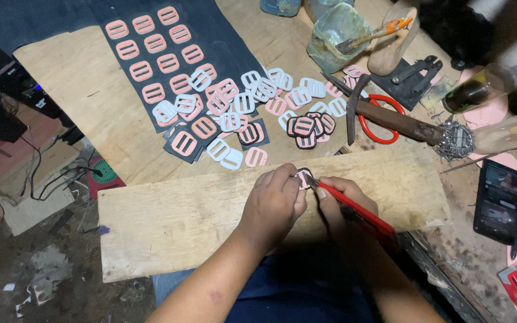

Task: The person uses a red utility knife to score a small black rubber piece, then switches to red-handled scissors to trim the edges into a rounded shape. They repeat the trimming on several similar pieces, placing finished pieces on the workbench. A hammer is briefly used to tap a piece.

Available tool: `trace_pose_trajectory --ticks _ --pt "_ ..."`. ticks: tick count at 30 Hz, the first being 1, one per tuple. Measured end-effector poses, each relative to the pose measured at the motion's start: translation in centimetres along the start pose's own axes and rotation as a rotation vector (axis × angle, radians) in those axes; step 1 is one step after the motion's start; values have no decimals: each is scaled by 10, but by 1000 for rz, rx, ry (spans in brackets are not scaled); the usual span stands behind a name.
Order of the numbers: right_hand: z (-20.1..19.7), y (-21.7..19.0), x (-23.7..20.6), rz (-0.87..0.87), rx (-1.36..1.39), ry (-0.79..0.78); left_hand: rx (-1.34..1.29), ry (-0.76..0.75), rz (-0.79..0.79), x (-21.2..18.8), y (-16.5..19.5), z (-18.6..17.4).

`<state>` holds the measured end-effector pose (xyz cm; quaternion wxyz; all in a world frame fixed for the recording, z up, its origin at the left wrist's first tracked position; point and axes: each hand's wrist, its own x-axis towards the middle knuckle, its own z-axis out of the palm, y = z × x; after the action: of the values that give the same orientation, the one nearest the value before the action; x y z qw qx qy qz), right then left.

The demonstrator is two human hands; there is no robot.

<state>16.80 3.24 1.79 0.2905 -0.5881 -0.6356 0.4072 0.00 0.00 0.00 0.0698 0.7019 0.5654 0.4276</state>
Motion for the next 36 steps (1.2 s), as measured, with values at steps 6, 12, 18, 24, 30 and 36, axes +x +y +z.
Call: trace_pose_trajectory --ticks 6,12,18,24,30,36 --pt "2 13 2 -70 42 22 2 46 57 0 -1 -1" --pt "0 17 -3 -139 -47 51 31 23 39 -3 1 3" --pt "-4 15 -3 -462 -75 -9 32 -2 5 -2 1 4" --pt "1 31 -3 26 279 113 -86 21 -47 2 3 -1" --pt "5 44 25 -89 847 183 -335 100 -234 32 -7 -2" --pt "6 48 22 -86 695 109 -289 185 -313 87 -35 -2"
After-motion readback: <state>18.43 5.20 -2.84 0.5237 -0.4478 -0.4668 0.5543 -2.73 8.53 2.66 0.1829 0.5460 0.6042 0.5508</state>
